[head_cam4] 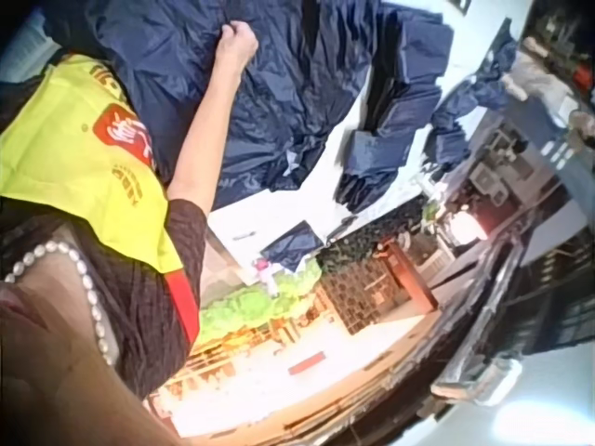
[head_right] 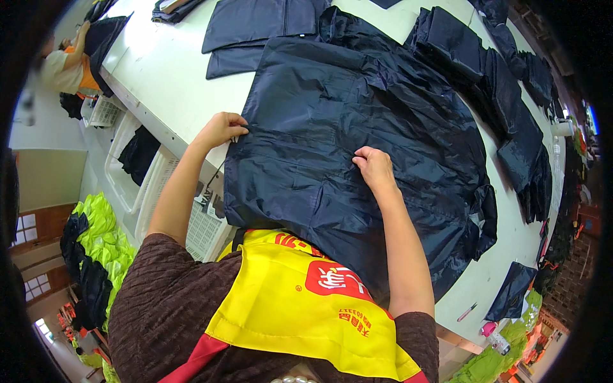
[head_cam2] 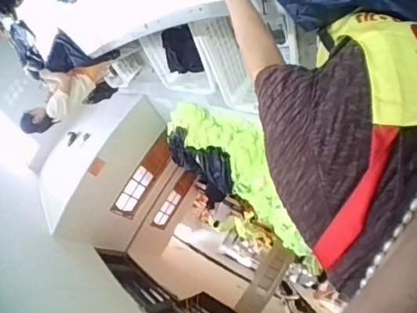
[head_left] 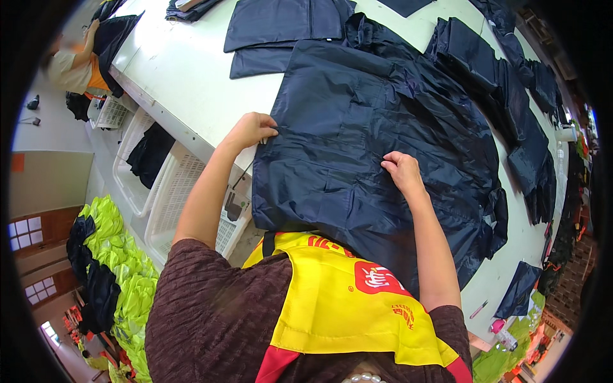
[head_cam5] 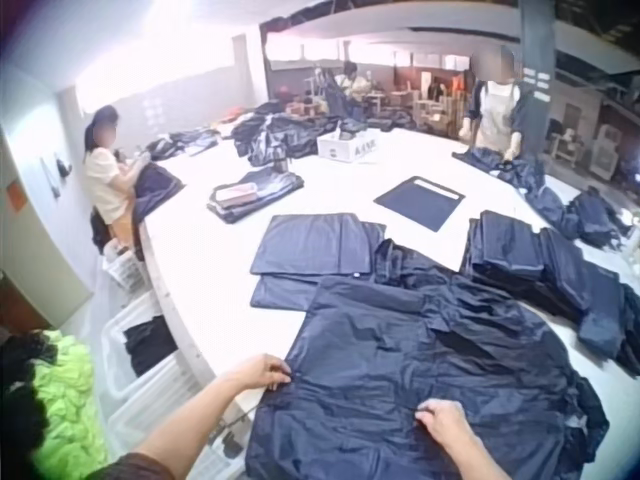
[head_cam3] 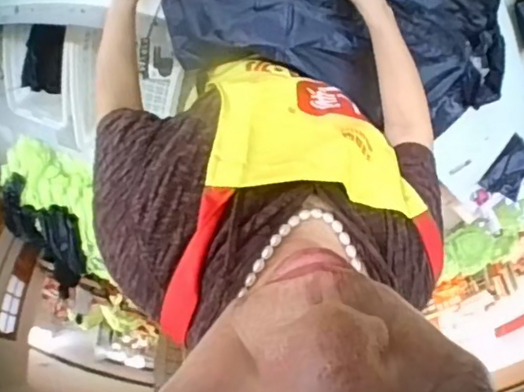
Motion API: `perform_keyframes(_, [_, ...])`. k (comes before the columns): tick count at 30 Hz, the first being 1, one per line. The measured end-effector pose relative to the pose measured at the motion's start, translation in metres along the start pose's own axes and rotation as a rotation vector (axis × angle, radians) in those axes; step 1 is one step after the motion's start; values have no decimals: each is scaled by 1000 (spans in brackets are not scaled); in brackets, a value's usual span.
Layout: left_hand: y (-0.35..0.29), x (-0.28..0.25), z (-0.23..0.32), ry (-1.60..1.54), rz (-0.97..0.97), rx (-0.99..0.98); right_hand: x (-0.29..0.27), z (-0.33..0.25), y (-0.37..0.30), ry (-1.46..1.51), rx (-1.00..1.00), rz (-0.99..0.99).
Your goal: The person folds a dark blue jacket on a table, smooths it, and places it into a clear plastic bag. The person then retrieves another jacket from a basket and repeats the folding process.
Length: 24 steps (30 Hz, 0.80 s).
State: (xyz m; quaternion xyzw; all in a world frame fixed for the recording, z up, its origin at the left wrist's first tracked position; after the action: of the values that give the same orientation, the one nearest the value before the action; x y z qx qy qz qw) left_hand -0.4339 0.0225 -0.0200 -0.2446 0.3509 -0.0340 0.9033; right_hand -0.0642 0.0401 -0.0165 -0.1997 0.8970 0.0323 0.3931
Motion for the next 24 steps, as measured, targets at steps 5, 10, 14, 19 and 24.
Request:
perform_keyframes(5, [14,0,-15,-58,-42,-115,-1,-17,0,-192,32,-4])
perform_keyframes(10, [26,0,-14,-29,-99,-260,-2,-13,10,-148,77,-54])
perform_keyframes(14, [35,0,-15,45,-128,-351,0,8,22,-61,191,-201])
perform_keyframes(19, [39,-3,-14,68,-163,-379,-8,14,30,-91,294,-305])
perform_keyframes(24, [35,-3,-25,101,-48,-361,-6,11,-3,117,-121,61])
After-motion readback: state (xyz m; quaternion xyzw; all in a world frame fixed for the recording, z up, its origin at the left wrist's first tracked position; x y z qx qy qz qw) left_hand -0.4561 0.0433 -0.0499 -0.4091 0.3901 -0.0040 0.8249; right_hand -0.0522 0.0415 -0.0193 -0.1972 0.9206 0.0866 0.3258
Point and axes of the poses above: each hand's wrist, its own y-axis towards the middle knuckle, its own x-axis out of the palm, z = x × y, the point moved 8 cm from there along y, towards the middle knuckle, and after that the axes turned 8 degrees about -x, right-handed, at the moved point
